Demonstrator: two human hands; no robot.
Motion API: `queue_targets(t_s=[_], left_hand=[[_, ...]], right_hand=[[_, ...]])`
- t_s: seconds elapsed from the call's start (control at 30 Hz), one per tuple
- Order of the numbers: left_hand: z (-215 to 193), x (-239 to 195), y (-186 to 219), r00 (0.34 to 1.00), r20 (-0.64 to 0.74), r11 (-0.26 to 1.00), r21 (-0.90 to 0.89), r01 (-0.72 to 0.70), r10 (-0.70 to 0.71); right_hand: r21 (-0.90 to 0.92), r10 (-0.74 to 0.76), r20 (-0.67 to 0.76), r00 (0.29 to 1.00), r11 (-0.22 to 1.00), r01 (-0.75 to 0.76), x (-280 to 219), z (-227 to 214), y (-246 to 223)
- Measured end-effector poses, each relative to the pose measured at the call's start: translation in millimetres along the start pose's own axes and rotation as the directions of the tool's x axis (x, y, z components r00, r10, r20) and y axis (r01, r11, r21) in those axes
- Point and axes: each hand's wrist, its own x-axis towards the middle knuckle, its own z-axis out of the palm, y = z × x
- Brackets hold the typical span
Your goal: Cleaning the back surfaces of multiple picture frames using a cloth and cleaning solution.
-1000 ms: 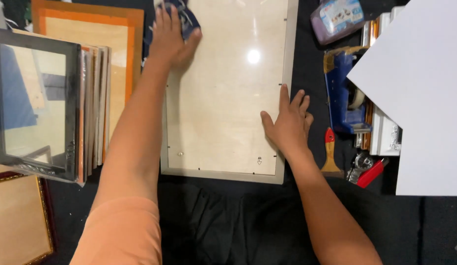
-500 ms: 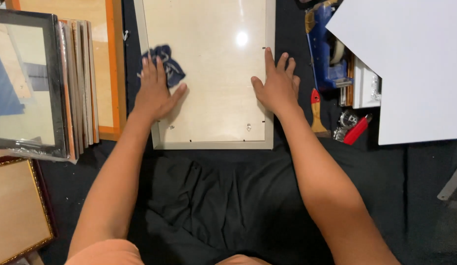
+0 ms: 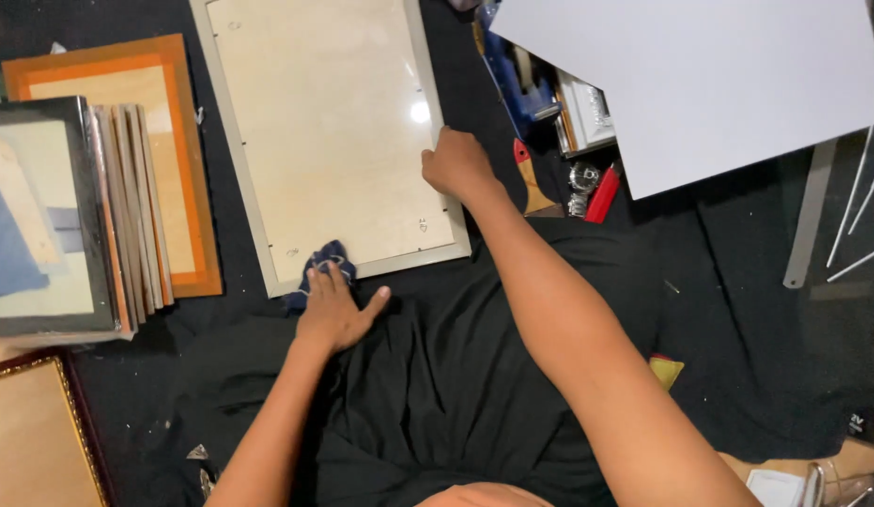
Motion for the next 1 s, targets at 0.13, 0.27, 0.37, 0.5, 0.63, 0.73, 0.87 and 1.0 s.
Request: queue_targets(t_s=[0.13, 0.27, 0.37, 0.5, 0.63, 0.73, 0.87, 1.0], left_hand=[[6.6, -13.1, 66.9, 0.958, -0.094, 0.961, 0.086, -0.262, 0.270], [30.7, 10.6, 107.7, 0.763, -0.223, 0.792, 0.252, -0.556, 0.607], [15.5, 25.5, 120.2, 0.654, -0.376, 0.752, 0.252, -0.609, 0.656], [-12.7, 83.5, 128.9, 0.530, -0.553, 0.745, 0.294, -0.598, 0.643], [-86.6, 155.4, 146.4, 0.548, -0.579, 0.792, 0.357, -0.495, 0.604], [-158.7, 196.6, 168.2, 0.644, -0.574, 0.855, 0.234, -0.462, 0.505], [-214.7, 287.1, 183.3, 0.449, -0.767, 0.845, 0.221, -0.486, 0.459], [-263.7, 321.5, 184.1, 0.467, -0.777, 0.865, 0.191, -0.464, 0.422]], right_hand=[[0.033, 0.022, -0.003, 1.000, 0.999, -0.022, -10.9, -12.3, -18.1], [0.076, 0.064, 0.075, 0.995, 0.995, -0.070, -21.6, -31.1, -37.2], [0.146, 0.077, 0.092, 0.993, 0.985, -0.089, -30.6, -52.5, -50.8], [0.310, 0.110, 0.119, 0.987, 0.940, -0.142, -38.1, -76.7, -63.6], [0.417, 0.194, -0.014, 0.981, 0.893, -0.171, -14.8, -72.4, -61.4], [0.454, 0.222, -0.032, 0.974, 0.872, -0.184, -5.4, -77.4, -65.6], [0.475, 0.263, -0.133, 0.956, 0.863, -0.171, 11.7, -44.3, -53.7], [0.461, 0.273, -0.021, 0.962, 0.856, -0.233, 12.8, -47.0, -53.9]])
